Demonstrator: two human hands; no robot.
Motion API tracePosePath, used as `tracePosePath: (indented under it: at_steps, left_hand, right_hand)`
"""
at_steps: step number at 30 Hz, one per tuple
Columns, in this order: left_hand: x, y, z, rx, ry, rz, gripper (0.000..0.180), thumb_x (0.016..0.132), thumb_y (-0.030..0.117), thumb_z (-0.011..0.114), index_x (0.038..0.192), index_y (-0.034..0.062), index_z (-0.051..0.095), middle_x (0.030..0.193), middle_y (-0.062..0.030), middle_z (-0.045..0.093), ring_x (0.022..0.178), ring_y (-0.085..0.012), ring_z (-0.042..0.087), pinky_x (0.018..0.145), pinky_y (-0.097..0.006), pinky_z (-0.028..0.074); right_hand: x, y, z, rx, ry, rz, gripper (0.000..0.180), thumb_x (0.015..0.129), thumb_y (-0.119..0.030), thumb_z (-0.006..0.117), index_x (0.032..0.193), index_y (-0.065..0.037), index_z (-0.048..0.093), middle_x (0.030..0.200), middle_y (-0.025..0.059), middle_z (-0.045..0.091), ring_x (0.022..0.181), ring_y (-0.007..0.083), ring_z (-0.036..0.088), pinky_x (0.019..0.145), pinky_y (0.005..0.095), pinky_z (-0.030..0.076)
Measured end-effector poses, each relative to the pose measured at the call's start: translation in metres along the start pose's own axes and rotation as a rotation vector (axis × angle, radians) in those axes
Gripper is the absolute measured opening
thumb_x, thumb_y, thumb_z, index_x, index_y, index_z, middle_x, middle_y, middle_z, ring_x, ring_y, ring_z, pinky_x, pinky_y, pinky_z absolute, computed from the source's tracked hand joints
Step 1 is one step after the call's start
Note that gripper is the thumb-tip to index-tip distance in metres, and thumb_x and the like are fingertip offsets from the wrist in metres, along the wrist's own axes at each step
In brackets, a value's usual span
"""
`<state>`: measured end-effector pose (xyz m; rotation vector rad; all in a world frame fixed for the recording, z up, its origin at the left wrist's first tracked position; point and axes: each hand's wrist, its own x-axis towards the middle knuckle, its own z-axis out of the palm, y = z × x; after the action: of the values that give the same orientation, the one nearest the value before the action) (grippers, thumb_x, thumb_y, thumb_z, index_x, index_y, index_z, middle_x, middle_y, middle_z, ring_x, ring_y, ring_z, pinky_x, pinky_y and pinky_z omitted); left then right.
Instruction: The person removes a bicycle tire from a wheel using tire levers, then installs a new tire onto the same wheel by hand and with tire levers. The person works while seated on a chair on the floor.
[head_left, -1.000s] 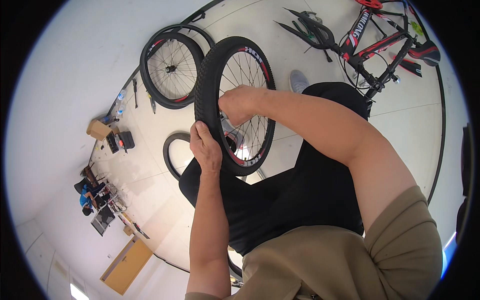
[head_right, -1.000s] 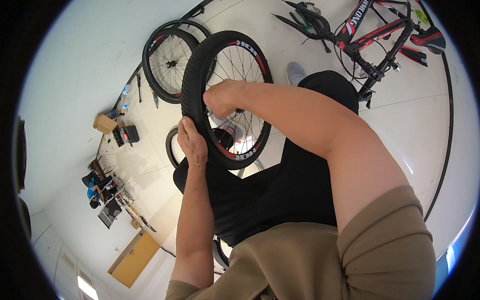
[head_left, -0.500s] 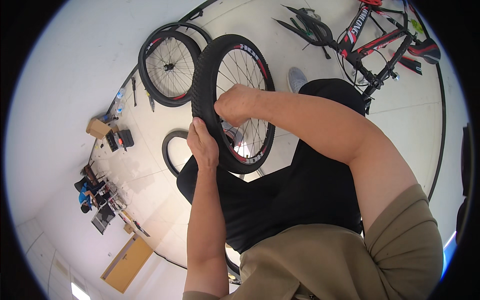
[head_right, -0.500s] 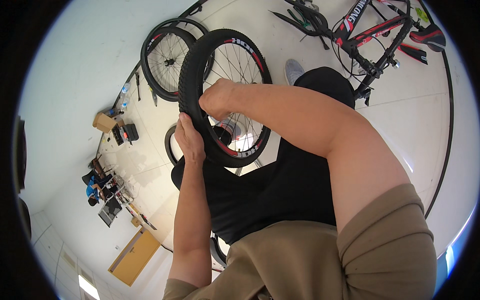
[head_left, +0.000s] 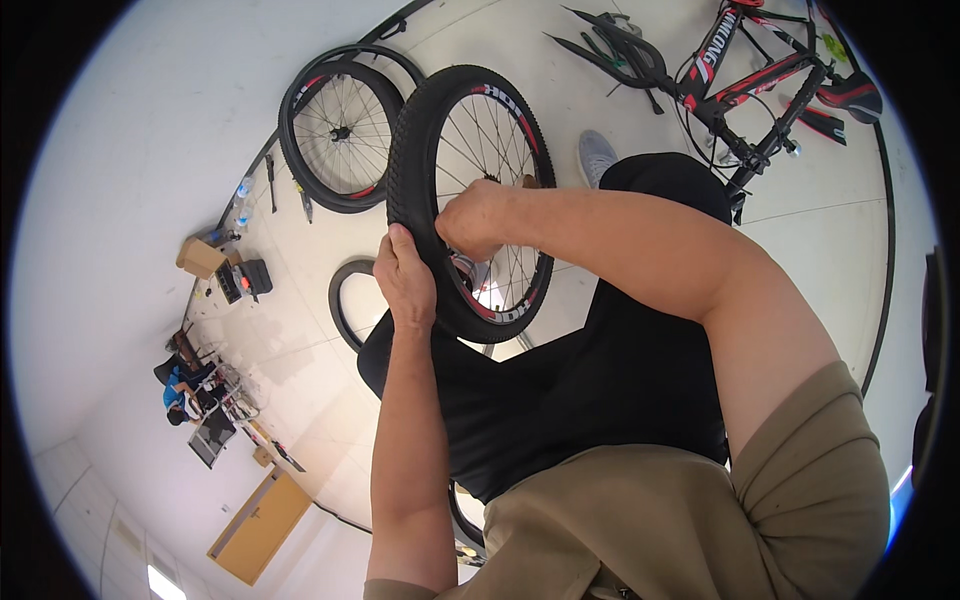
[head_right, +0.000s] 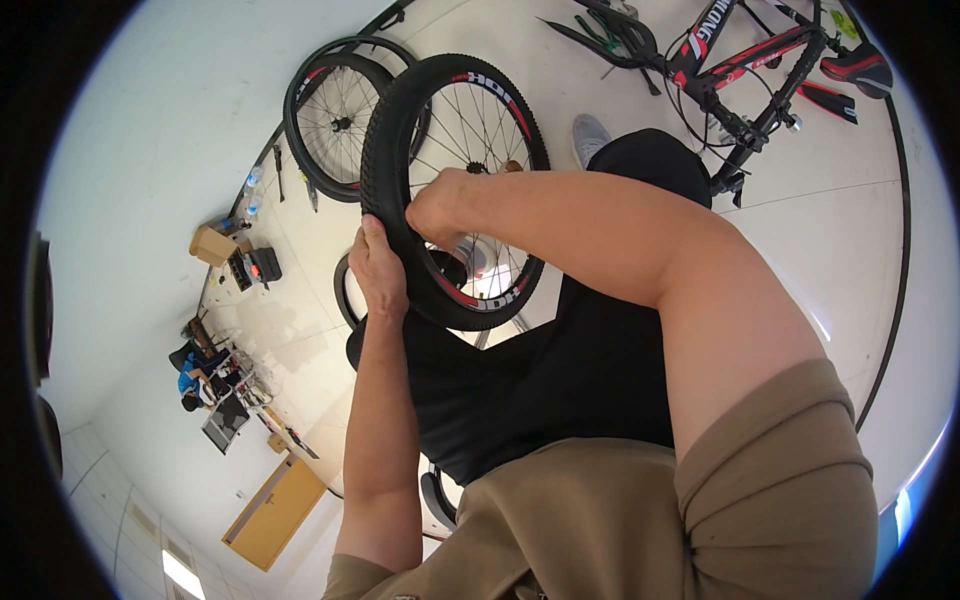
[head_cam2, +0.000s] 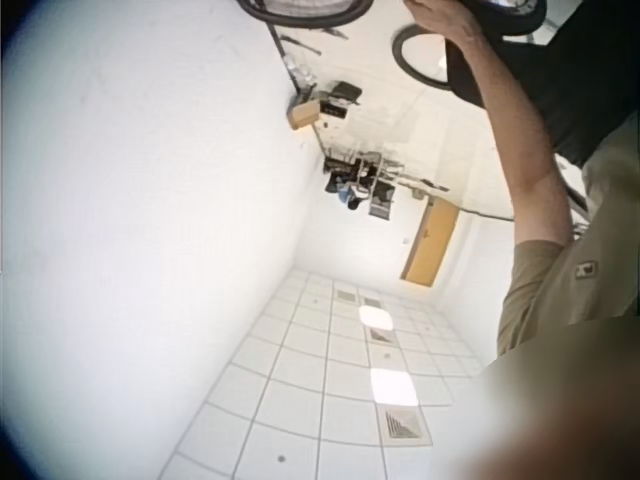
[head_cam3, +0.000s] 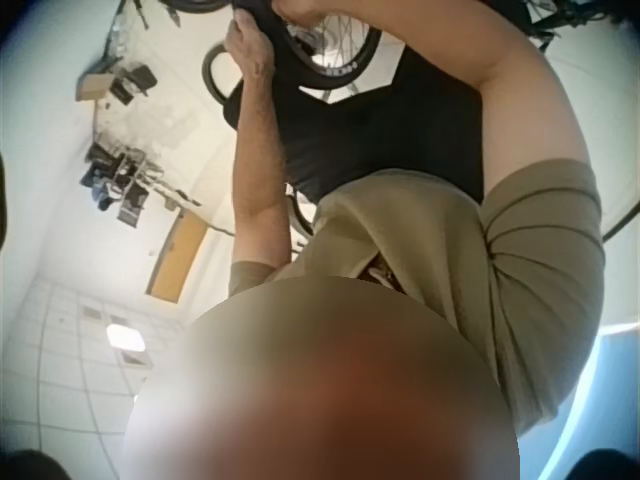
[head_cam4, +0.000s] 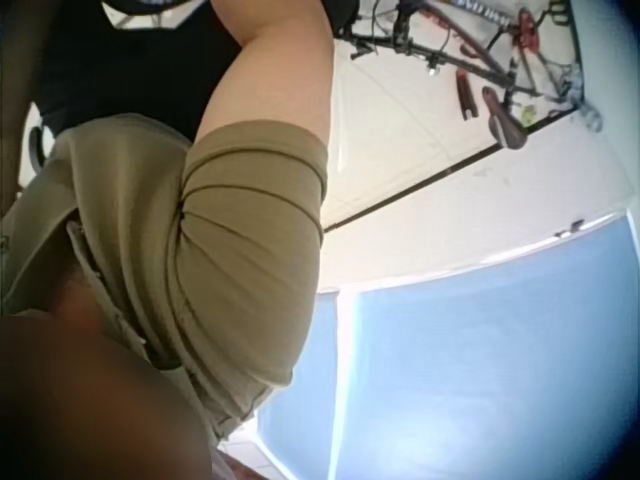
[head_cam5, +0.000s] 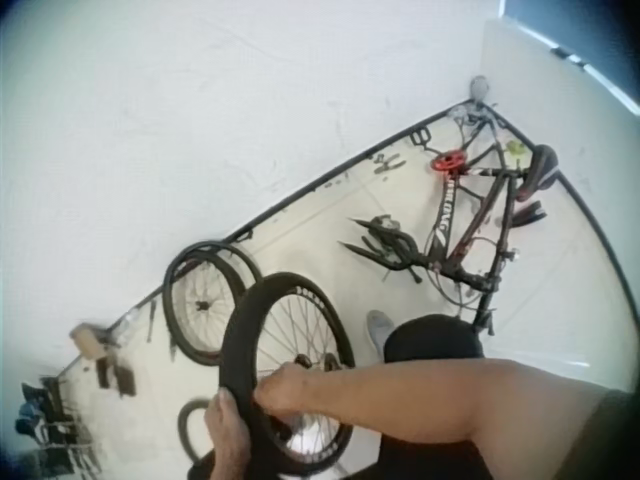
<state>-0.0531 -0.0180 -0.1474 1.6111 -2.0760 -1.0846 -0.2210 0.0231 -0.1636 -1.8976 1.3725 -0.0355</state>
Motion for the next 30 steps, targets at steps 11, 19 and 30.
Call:
tracePosePath:
  at_steps: [11,19,30]
  left_hand:
    - [0.034,0.033,-0.001,-0.372,-0.052,-0.157,0.063,0.106,0.046,0.050,0.140,-0.0065,0.052,0.114,-0.0107,0.066,0.103,-0.0183,0.057,0.094,-0.032,0.045]
    - [-0.016,0.029,0.014,-0.319,0.012,-0.116,0.061,0.098,0.023,0.070,0.145,-0.0063,0.045,0.117,-0.0135,0.067,0.104,-0.0166,0.063,0.090,-0.029,0.050]
    - [-0.014,0.044,-0.008,-0.074,0.205,-0.051,0.065,0.092,0.032,0.068,0.147,0.0050,0.046,0.123,-0.0245,0.065,0.109,-0.0413,0.065,0.092,-0.050,0.049]
  right_hand:
    - [0.003,0.021,-0.009,0.250,0.226,0.095,0.032,0.080,-0.013,0.064,0.110,-0.008,0.075,0.107,0.0147,0.074,0.104,0.0300,0.071,0.087,0.0442,0.056]
    - [0.006,0.035,-0.013,0.381,0.349,0.129,0.040,0.076,-0.008,0.063,0.114,-0.009,0.075,0.104,0.0217,0.073,0.102,0.0360,0.070,0.088,0.0466,0.055]
    - [0.035,0.017,-0.016,0.752,0.454,0.156,0.023,0.081,-0.005,0.064,0.101,0.004,0.071,0.088,0.0178,0.072,0.085,0.0301,0.070,0.077,0.0401,0.053]
